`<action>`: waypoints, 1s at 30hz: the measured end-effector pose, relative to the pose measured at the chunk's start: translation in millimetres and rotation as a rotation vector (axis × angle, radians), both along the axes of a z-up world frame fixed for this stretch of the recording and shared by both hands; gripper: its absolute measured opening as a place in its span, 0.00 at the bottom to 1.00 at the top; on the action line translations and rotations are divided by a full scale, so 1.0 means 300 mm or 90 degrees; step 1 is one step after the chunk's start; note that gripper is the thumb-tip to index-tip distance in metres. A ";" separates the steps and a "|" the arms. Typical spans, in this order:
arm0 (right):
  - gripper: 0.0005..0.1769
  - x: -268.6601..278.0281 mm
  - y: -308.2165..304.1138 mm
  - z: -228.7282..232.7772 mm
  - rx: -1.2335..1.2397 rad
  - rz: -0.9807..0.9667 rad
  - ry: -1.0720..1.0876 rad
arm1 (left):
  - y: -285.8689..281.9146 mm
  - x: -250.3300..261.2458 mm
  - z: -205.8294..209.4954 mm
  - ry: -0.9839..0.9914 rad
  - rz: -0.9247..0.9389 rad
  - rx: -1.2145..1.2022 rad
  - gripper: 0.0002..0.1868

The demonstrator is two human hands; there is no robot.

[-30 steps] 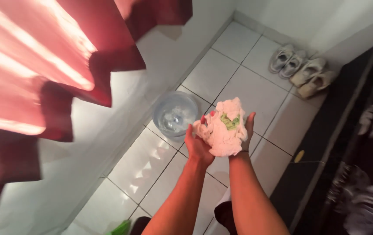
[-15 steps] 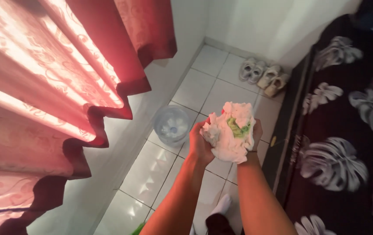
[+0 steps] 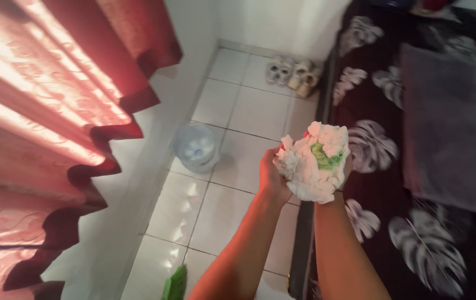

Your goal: Picking up wet paper tissues from the tiled floor, wiping the surface, and handling a bucket of water.

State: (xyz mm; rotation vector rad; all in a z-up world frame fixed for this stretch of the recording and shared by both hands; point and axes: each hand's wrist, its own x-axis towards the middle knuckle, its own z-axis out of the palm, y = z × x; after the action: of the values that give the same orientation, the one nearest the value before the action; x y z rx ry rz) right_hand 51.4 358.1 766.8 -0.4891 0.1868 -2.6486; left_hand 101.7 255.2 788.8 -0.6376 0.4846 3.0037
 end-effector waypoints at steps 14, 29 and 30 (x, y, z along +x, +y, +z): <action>0.25 0.532 0.831 0.010 -0.046 -0.180 -0.038 | 0.713 0.332 0.025 -0.010 -0.264 0.013 0.23; 0.26 1.100 1.421 0.041 0.033 -0.555 -0.129 | 1.387 0.651 0.053 -0.080 -0.623 -0.017 0.23; 0.26 1.123 1.449 0.042 0.036 -0.578 -0.137 | 1.428 0.658 0.040 -0.075 -0.639 -0.007 0.22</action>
State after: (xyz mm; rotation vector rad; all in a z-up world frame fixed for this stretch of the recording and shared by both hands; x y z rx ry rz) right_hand 388.2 792.9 779.3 -0.0854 0.5144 -3.5299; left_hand 299.0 683.7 801.0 -0.3880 0.5820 2.0074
